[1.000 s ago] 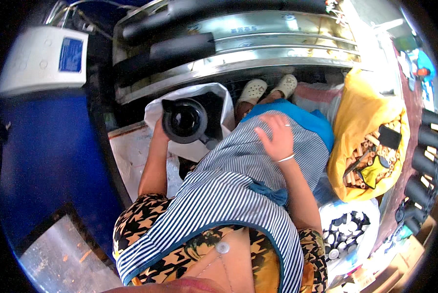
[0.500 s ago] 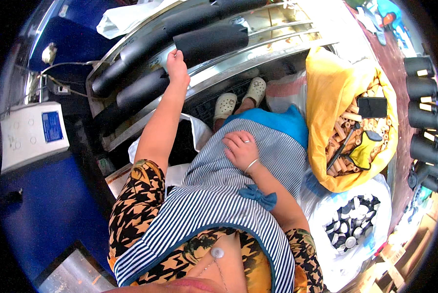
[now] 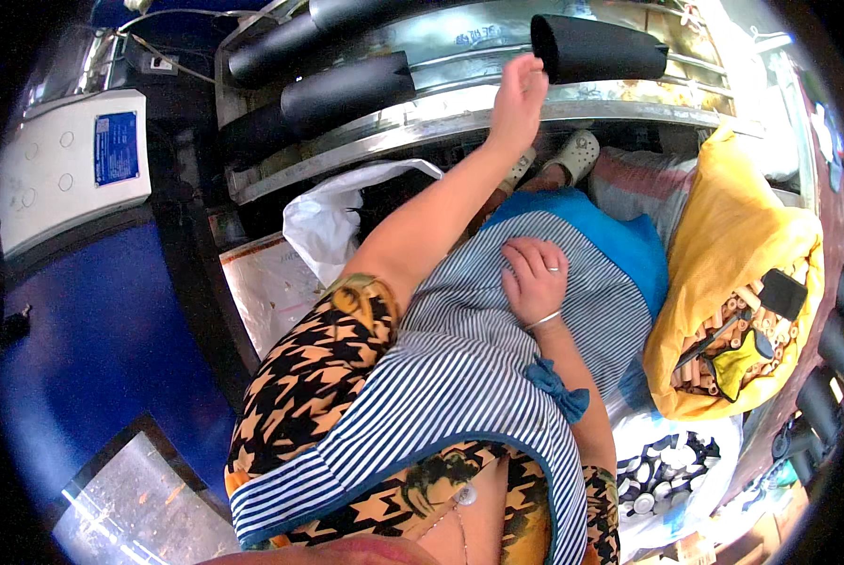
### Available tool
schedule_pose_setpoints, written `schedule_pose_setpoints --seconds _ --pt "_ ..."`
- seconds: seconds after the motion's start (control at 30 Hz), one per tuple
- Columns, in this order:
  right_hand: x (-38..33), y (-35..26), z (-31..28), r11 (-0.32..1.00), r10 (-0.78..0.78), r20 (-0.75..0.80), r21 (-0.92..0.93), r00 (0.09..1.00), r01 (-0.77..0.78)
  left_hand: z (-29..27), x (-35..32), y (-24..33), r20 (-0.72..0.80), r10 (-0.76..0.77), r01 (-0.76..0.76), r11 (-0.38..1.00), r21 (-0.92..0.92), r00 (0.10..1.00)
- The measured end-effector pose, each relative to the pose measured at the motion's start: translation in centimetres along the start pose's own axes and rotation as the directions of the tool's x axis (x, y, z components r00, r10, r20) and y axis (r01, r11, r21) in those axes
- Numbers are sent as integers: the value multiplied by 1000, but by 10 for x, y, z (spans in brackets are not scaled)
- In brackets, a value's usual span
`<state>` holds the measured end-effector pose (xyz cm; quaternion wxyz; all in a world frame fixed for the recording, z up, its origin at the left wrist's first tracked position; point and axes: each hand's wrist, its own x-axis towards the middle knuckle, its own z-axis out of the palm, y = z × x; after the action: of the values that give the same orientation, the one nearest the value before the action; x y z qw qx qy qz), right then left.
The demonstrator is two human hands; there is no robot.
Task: The person wipes the surface of black cone-shaped containers and inserts a wooden peg into a side opening on each one before setting them aside.
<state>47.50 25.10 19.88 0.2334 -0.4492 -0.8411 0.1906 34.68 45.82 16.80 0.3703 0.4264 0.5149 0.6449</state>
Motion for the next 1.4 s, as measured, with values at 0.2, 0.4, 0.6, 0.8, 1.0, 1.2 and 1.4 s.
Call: schedule_pose_setpoints --seconds 0.2,0.4,0.6,0.8,1.0,1.2,1.4 --pt "-1 -15 10 1000 -17 21 -25 1000 18 -235 -143 37 172 -20 -111 687 718 985" --pt "2 -16 8 997 -57 22 -44 998 58 -360 -207 -21 76 -523 139 360 922 849" --pt "5 -25 6 995 -50 46 -79 998 54 -305 -206 -82 527 -674 -239 477 846 518" --pt "-4 -25 -1 994 -10 64 -108 998 17 -239 -198 -107 241 -940 -108 221 969 240" --pt "-6 -32 -10 991 -35 39 -131 999 40 -254 -225 -153 181 -903 -67 169 983 389" --pt "-7 -34 -16 988 -38 0 -147 999 38 -282 -216 -133 202 -652 171 462 870 731" --pt "-11 -40 -19 988 -71 28 -135 997 74 -321 -219 -116 -146 -554 572 794 203 820"
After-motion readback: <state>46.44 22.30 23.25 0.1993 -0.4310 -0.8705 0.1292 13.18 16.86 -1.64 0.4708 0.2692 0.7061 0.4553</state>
